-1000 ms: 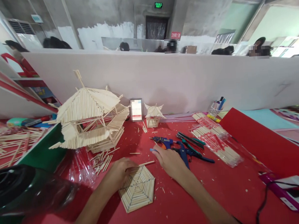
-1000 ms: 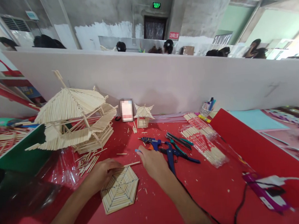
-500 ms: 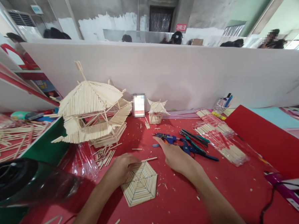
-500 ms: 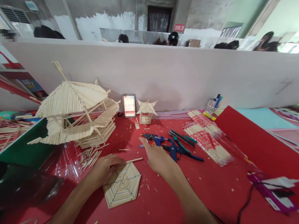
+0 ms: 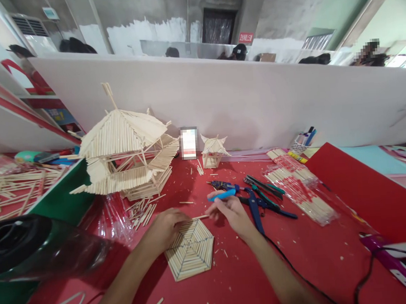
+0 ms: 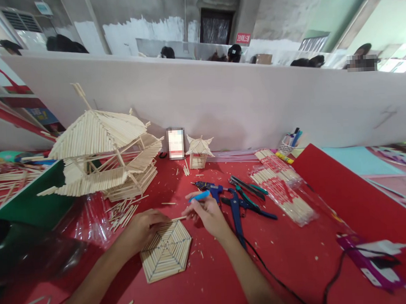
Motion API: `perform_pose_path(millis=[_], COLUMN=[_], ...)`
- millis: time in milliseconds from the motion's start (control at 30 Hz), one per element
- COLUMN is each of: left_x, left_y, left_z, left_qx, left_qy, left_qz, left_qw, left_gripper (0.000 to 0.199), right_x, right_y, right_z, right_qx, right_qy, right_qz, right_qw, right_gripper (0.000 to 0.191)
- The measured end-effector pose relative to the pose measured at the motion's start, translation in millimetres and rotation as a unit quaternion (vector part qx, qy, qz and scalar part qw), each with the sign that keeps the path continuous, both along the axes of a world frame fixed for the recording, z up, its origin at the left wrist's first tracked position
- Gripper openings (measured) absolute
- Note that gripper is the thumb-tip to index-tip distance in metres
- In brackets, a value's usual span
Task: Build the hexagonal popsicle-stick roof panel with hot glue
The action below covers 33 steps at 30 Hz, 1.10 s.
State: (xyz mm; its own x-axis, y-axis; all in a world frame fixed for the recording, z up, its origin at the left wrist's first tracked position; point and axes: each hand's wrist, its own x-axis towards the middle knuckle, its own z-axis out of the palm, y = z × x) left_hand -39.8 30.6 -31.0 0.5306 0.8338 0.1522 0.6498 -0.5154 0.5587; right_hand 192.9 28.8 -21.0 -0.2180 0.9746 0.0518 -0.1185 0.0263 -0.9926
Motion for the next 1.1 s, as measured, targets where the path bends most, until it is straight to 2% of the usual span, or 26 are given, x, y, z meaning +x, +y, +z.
perform_pose_path(millis=[133,300,400,633,900,1100], left_x=[-0.4,1.0,0.7,-1.4,1.8,2.2], left_y=[-0.3,-1.4,-1.2,-0.7,-2.6,-2.2], left_z=[-0.3,3.9,1.8,-4.2,3.8,3.6], left_qx=[-0.017,-0.023,-0.02,-0.011,-0.015,-0.013], left_qy=[0.001,0.011,0.01,0.016,0.026,0.014], left_qz=[-0.002,0.008,0.012,0.013,0.021,0.02], left_qw=[1.0,1.0,1.0,1.0,0.999,1.0], left_gripper=[0.028,0.026,0.028,0.03,0.029,0.029], right_x=[-3.7,-8.8,-11.2,-11.3,-11.8,-12.9], right_y=[-2.0,-7.5,-9.0,-8.4,-8.9,-9.4], right_z=[-0.3,-2.3,-8.1,-18.8,-19.1,-15.6], right_qx=[0.071,0.164,0.161,0.154,0.149,0.149], right_qy=[-0.111,-0.194,-0.213,-0.213,-0.22,-0.225], right_qz=[-0.059,-0.027,-0.008,-0.03,-0.018,-0.013], right_qw=[0.99,0.967,0.964,0.964,0.964,0.963], right_gripper=[0.025,0.009,0.008,0.01,0.009,0.01])
